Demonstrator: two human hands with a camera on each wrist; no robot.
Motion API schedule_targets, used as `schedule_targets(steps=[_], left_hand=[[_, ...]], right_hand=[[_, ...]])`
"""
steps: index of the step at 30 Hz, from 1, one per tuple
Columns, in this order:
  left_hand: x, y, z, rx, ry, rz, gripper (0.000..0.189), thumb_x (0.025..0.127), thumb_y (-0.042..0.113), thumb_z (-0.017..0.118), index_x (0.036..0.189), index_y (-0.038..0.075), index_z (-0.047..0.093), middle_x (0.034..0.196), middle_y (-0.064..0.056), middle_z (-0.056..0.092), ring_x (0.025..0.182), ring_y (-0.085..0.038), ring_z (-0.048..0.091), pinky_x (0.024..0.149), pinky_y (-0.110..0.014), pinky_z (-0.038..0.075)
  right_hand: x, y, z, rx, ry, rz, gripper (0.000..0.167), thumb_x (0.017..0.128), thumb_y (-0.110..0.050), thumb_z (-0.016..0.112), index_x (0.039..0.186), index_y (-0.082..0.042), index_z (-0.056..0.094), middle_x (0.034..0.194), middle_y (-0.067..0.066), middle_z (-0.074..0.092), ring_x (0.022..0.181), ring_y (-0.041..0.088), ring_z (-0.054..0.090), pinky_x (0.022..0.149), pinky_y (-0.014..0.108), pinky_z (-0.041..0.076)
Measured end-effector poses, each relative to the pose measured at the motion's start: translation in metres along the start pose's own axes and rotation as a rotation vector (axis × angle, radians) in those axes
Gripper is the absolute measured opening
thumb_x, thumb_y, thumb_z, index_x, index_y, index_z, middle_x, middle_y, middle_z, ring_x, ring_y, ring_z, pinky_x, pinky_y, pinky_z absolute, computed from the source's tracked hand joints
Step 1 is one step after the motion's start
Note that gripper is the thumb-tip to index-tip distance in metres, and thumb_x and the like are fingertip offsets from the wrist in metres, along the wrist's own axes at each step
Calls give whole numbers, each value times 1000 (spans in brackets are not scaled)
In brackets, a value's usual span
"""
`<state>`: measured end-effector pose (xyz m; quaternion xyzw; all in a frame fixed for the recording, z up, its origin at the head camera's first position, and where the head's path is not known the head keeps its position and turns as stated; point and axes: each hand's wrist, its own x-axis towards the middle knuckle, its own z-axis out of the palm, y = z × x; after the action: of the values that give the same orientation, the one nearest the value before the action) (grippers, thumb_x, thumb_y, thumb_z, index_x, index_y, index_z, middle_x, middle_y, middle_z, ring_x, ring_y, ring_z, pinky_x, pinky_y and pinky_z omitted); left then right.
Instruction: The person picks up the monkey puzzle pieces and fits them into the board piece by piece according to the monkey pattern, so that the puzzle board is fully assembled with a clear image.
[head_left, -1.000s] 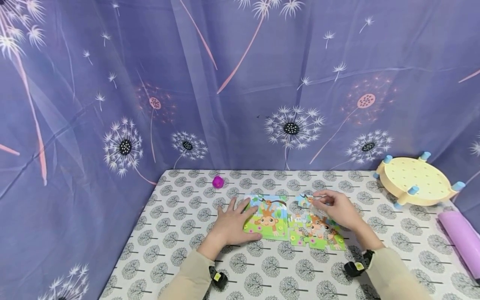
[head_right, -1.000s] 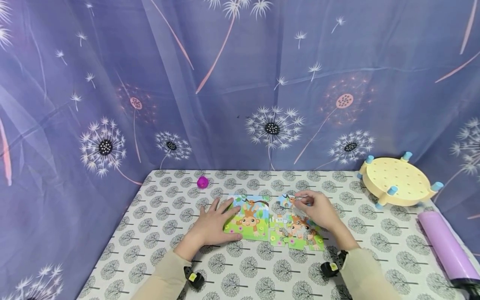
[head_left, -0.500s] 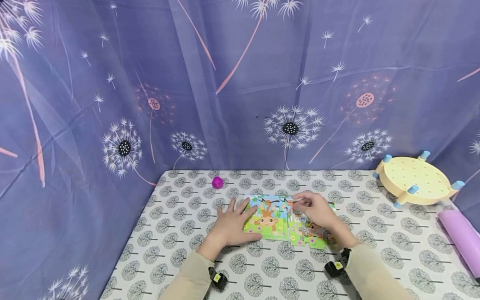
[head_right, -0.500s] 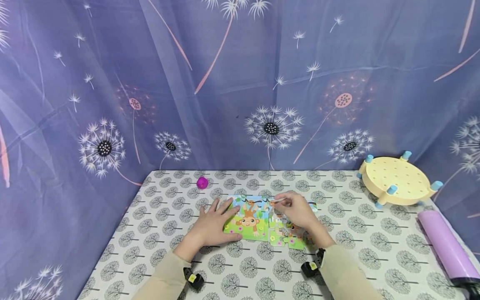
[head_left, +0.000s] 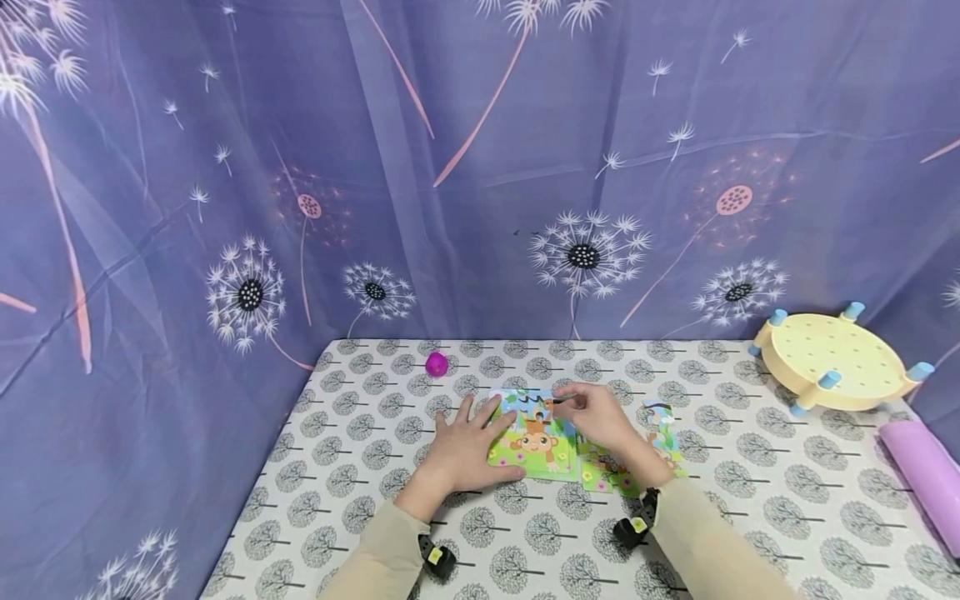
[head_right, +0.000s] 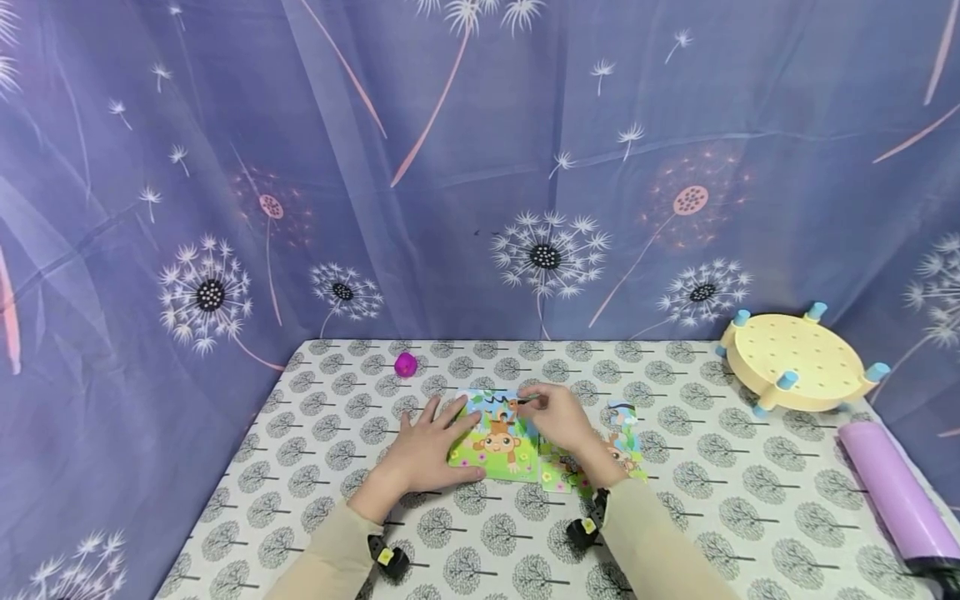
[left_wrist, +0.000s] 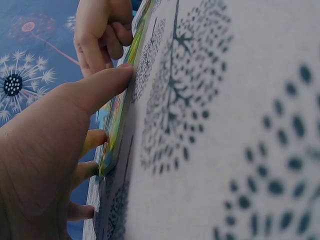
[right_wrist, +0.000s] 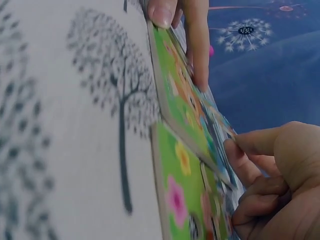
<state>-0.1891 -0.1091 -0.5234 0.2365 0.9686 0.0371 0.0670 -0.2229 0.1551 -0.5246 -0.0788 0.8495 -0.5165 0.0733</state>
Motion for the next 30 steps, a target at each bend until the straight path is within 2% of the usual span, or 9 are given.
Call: schedule_targets(steps=[2,5,8,13,23,30], left_hand=[[0,0,1,6,-3,-2,99,83,93,42,165,41,26,174,2,14,155,-46,15,107,-85,21],[0,0,1,6,-1,-1,99,83,93,41,165,41,26,174,3,14,155,-46,15,107,-85,20],[0,1,2,4,8,3,98,83,93,42,165,40,27,173,2,15,154,-47,16,107,-85,21],[0,1,1,4,9,5,99,83,92,42,165,39,27,173,1,16,154,-48,17,107,-85,21],[1,1,-1,-8,8,-1,103,82,94,43,166,36,26,173,1,17,154,-48,17,106,-86,22],[5,1,1,-17,9,-13,107,79,96,43,166,34,27,173,1,18,154,-48,17,104,-87,21]], right_hand=[[2,-2,3,-6,2,9,31,95,-16,75,124,-5,72,94,6,75,72,21,65,51,28,48],[4,-5,6,-36,-4,3,28,96,-17,74,122,-5,73,90,5,75,62,18,60,47,26,44],[4,-8,8,-53,-1,4,25,97,-15,73,120,-6,73,87,4,76,59,15,59,50,25,44],[4,-12,9,-63,4,6,25,97,-13,73,120,-3,73,88,5,76,73,18,68,65,32,53],[14,-9,12,-121,-1,62,26,95,-16,72,120,-9,75,89,1,74,78,18,67,71,37,57],[17,-11,12,-112,-22,82,26,96,-14,68,121,-9,74,90,2,74,82,20,68,80,45,58]])
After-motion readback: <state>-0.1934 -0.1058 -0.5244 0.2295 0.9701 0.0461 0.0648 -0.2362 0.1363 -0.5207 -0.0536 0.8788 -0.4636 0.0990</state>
